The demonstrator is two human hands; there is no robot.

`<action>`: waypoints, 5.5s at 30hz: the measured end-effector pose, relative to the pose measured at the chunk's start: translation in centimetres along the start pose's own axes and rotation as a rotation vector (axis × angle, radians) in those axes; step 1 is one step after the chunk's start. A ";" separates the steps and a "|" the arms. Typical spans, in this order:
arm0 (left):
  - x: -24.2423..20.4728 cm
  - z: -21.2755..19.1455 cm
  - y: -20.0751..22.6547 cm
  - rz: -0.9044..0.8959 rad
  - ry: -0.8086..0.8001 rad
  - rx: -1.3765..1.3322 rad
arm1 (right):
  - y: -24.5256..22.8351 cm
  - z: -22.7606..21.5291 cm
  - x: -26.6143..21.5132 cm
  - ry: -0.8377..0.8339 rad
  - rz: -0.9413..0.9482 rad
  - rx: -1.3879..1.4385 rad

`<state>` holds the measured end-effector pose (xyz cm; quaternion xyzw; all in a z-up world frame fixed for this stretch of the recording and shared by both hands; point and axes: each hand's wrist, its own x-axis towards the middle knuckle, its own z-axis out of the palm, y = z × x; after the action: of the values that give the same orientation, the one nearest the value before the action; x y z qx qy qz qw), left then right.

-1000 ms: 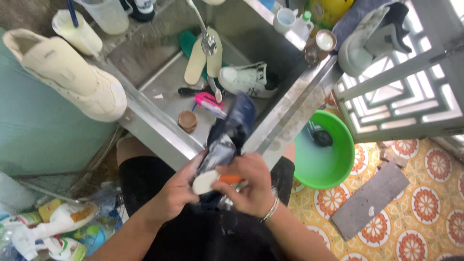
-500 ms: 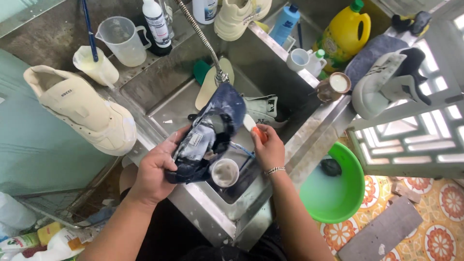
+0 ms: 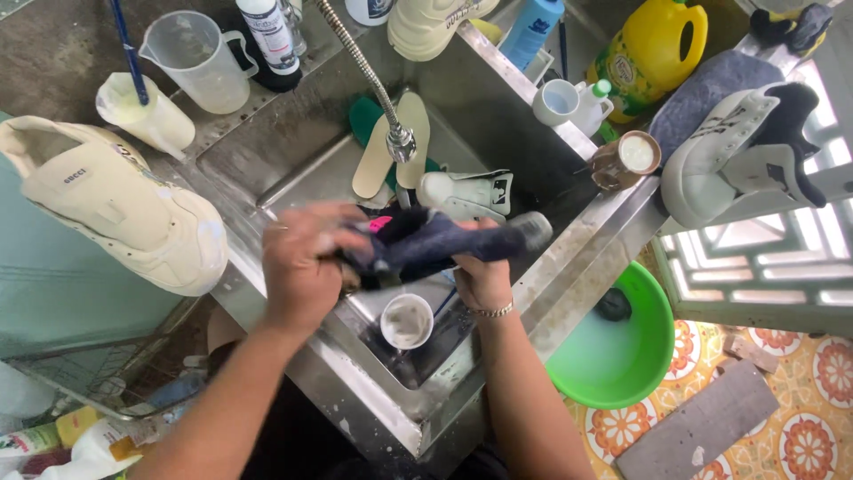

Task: Scrubbing and rinsing a baseball cap in a sink using a brush and cleaning solution.

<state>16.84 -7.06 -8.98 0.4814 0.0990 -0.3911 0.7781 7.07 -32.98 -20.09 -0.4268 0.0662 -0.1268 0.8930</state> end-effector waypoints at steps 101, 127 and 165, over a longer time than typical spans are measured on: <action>7.6 -0.2 -6.1 0.623 -0.369 0.558 | -4.9 9.0 2.2 0.019 -0.518 -1.244; 6.3 0.3 -5.8 0.186 -0.343 0.203 | -4.8 8.8 2.4 0.156 -0.391 -1.092; 4.8 1.2 -3.9 0.171 -0.269 -0.198 | -4.5 8.2 3.2 0.130 -0.408 -1.226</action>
<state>17.08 -11.40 -13.58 0.3525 -0.0094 -0.3728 0.8583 11.27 -30.52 -11.52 -0.8547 0.0983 -0.2586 0.4393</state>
